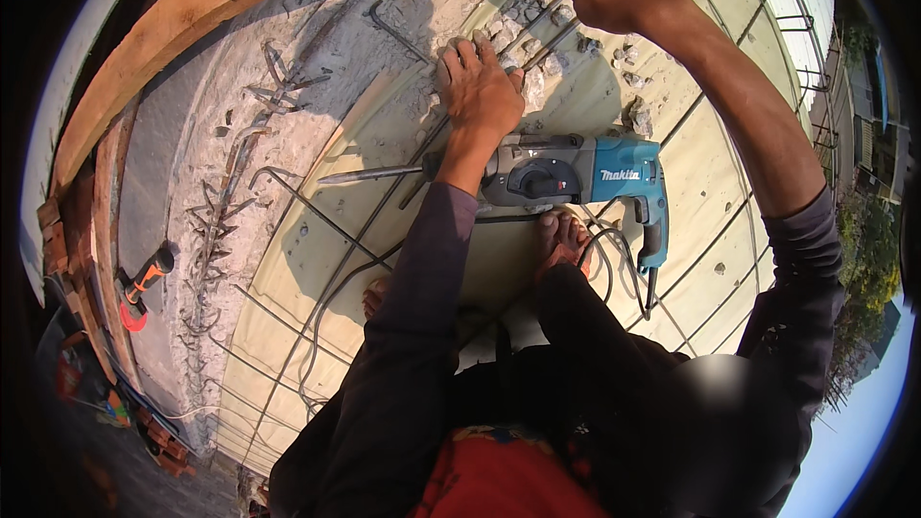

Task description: The person uses a corded rotary hammer drill to bore holes into a concrete floor with exposed rebar. They repeatedly drill, clear debris with a trowel, and reposition the drill to create multiple holes in the grid pattern.

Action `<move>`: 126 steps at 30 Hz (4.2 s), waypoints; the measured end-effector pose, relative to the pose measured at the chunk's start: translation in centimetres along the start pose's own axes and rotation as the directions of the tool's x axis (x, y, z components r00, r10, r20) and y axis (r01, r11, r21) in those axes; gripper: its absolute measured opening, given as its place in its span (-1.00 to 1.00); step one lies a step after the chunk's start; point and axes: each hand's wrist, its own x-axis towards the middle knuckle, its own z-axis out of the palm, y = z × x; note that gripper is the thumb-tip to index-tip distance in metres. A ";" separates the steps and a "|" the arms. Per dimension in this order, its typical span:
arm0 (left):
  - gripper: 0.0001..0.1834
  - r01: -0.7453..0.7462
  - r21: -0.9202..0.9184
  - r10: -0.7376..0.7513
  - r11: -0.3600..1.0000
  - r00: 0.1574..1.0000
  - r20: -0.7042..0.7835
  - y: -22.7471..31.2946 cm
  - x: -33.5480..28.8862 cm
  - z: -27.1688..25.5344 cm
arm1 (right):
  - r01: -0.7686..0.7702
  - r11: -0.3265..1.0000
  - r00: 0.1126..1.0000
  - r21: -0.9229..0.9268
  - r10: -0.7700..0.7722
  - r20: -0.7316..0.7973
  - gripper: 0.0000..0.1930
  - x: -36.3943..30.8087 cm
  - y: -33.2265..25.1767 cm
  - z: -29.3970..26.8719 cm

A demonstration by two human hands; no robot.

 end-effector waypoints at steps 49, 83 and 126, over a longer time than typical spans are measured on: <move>-0.64 -0.131 -0.863 -0.776 -0.487 0.519 0.359 7.6 -12.6 1.4 | -0.573 -0.136 0.629 0.808 0.558 0.540 -0.34 -27.2 -10.4 8.4; -0.44 0.132 -0.090 0.088 -0.987 0.919 0.384 1.6 -5.8 -14.9 | -0.460 -0.157 0.689 0.874 0.557 0.463 -0.41 -17.5 -22.6 -20.5; -0.45 0.069 -0.513 -0.169 -0.856 0.899 0.403 -5.6 -8.2 -10.1 | -0.312 0.083 0.860 0.946 0.448 0.244 -0.54 -16.1 -28.9 -14.4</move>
